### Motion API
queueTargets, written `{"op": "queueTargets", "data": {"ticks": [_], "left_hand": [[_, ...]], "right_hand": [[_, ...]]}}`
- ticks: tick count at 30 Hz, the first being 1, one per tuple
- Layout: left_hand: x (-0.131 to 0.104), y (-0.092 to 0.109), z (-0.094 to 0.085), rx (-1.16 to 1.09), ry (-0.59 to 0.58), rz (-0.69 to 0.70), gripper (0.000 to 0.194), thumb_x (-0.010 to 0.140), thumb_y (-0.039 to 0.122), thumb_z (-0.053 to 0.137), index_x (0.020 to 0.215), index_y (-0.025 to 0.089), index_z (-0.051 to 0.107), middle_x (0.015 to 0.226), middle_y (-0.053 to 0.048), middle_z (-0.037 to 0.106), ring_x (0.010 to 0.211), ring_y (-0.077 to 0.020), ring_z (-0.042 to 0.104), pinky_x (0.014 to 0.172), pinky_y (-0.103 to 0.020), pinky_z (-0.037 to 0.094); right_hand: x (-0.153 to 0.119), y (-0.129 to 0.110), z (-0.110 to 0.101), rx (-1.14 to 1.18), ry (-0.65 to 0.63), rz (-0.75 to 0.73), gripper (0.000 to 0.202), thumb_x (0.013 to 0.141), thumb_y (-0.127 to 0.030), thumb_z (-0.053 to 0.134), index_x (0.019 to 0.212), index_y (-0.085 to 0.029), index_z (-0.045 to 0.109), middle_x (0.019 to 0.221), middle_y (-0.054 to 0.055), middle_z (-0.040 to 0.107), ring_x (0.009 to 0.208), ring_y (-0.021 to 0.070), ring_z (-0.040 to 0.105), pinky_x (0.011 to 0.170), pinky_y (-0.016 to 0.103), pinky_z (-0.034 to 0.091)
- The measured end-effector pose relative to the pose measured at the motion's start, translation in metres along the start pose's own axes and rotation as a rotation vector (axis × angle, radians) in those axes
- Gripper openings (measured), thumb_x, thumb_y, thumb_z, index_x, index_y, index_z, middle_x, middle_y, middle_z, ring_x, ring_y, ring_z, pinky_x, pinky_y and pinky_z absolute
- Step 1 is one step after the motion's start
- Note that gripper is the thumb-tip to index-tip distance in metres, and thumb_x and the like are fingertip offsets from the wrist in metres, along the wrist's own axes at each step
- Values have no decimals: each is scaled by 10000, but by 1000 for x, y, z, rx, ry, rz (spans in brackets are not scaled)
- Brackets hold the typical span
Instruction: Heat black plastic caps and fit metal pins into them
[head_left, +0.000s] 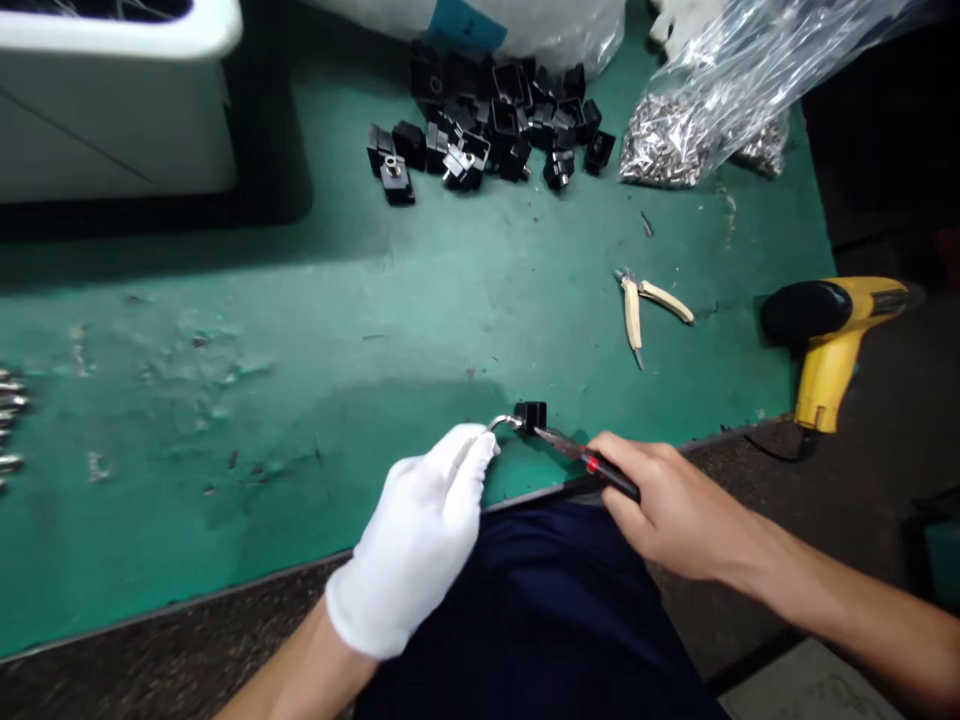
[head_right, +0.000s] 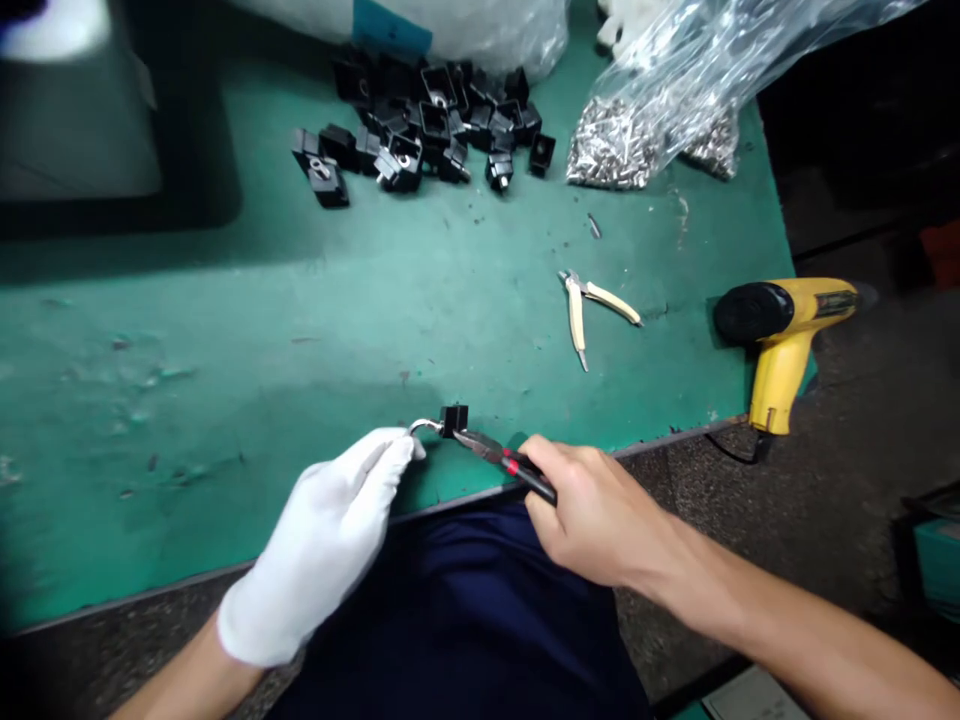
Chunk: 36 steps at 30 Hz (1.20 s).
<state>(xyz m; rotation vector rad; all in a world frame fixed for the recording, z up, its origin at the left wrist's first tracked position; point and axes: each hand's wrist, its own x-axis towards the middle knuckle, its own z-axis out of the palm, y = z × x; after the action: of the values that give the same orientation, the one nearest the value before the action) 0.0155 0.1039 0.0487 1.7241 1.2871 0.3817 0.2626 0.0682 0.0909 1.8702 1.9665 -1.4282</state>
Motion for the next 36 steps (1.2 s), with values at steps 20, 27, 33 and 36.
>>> {"op": "queueTargets", "data": {"ticks": [20, 27, 33, 36], "left_hand": [[-2, -1, 4, -639, 59, -340, 319, 1018, 481, 431, 872, 233, 568, 611, 56, 364, 516, -103, 337, 473, -230, 300], [-6, 2, 11, -871, 32, -446, 336, 996, 532, 471, 870, 231, 550, 594, 75, 312, 478, -64, 259, 442, -186, 240], [-11, 9, 13, -1053, -4, -497, 320, 971, 527, 515, 856, 229, 517, 562, 92, 266, 450, -58, 197, 403, -173, 186], [-13, 9, 13, -1060, 7, -488, 305, 977, 507, 513, 858, 226, 520, 559, 94, 271, 450, -57, 196, 400, -167, 191]], "right_hand": [[13, -12, 10, 78, 81, -96, 200, 858, -86, 470, 990, -236, 486, 787, -38, 515, 698, 157, 477, 667, 310, 345], [4, -18, 9, 27, 122, -63, 218, 877, -116, 485, 1054, -243, 502, 842, -26, 565, 744, 176, 529, 695, 325, 368], [-1, -18, 10, -13, 124, -65, 230, 880, -126, 483, 1078, -241, 508, 883, -9, 593, 780, 190, 553, 723, 334, 382], [-4, -19, 9, -34, 120, -61, 224, 886, -128, 474, 1074, -243, 515, 900, -4, 600, 794, 193, 556, 731, 334, 383]]}}
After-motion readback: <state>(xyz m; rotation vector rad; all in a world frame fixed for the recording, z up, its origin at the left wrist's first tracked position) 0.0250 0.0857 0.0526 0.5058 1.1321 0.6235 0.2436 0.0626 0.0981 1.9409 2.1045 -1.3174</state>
